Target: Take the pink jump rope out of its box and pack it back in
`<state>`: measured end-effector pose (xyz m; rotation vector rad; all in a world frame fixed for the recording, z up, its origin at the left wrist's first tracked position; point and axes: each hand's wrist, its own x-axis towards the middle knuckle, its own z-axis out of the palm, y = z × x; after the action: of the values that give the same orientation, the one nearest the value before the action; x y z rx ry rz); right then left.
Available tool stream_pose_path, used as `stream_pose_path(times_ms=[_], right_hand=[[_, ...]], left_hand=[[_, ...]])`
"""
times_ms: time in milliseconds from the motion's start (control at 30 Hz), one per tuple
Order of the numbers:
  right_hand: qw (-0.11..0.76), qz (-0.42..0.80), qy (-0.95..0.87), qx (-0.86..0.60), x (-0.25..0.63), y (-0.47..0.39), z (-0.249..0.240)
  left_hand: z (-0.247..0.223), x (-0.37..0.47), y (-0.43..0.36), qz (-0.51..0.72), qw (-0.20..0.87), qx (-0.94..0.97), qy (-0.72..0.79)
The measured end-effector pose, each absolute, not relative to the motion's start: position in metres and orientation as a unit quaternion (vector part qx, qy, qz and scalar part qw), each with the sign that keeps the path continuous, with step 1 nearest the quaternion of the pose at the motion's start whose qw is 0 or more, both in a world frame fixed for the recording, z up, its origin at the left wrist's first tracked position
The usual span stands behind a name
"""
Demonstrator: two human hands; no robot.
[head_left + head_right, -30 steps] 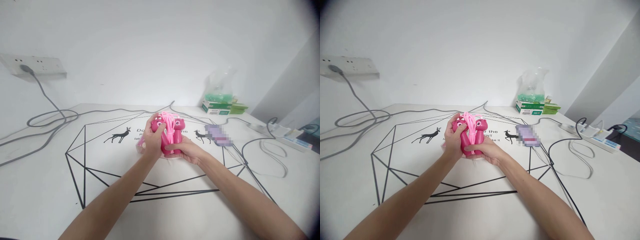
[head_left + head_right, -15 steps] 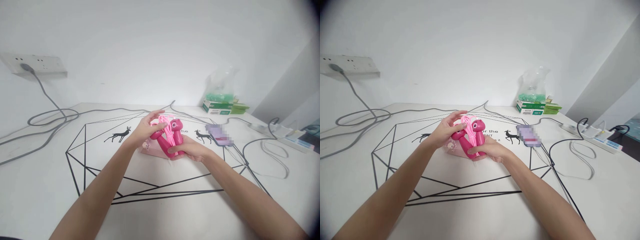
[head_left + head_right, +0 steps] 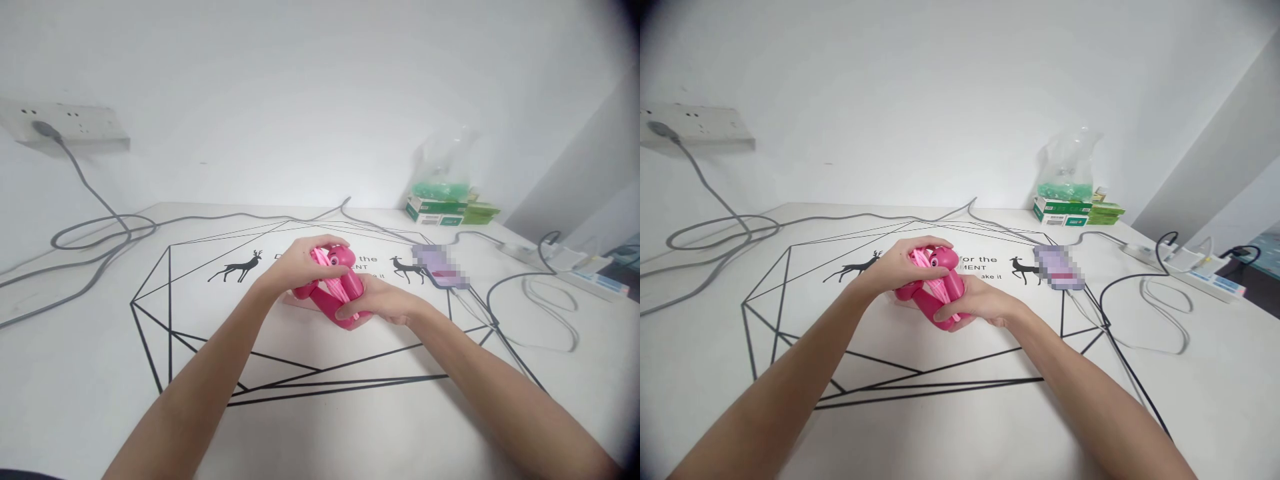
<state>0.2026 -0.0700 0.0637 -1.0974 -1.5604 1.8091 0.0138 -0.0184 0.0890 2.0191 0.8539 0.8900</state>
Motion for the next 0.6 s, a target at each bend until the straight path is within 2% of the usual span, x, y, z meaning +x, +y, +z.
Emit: stream_pose_path(times_ms=[600], right_hand=[[0.335, 0.671, -0.531, -0.393, 0.215, -0.063, 0.067]], left_hand=[[0.070, 0.029, -0.019, 0.498, 0.329, 0.712, 0.369]])
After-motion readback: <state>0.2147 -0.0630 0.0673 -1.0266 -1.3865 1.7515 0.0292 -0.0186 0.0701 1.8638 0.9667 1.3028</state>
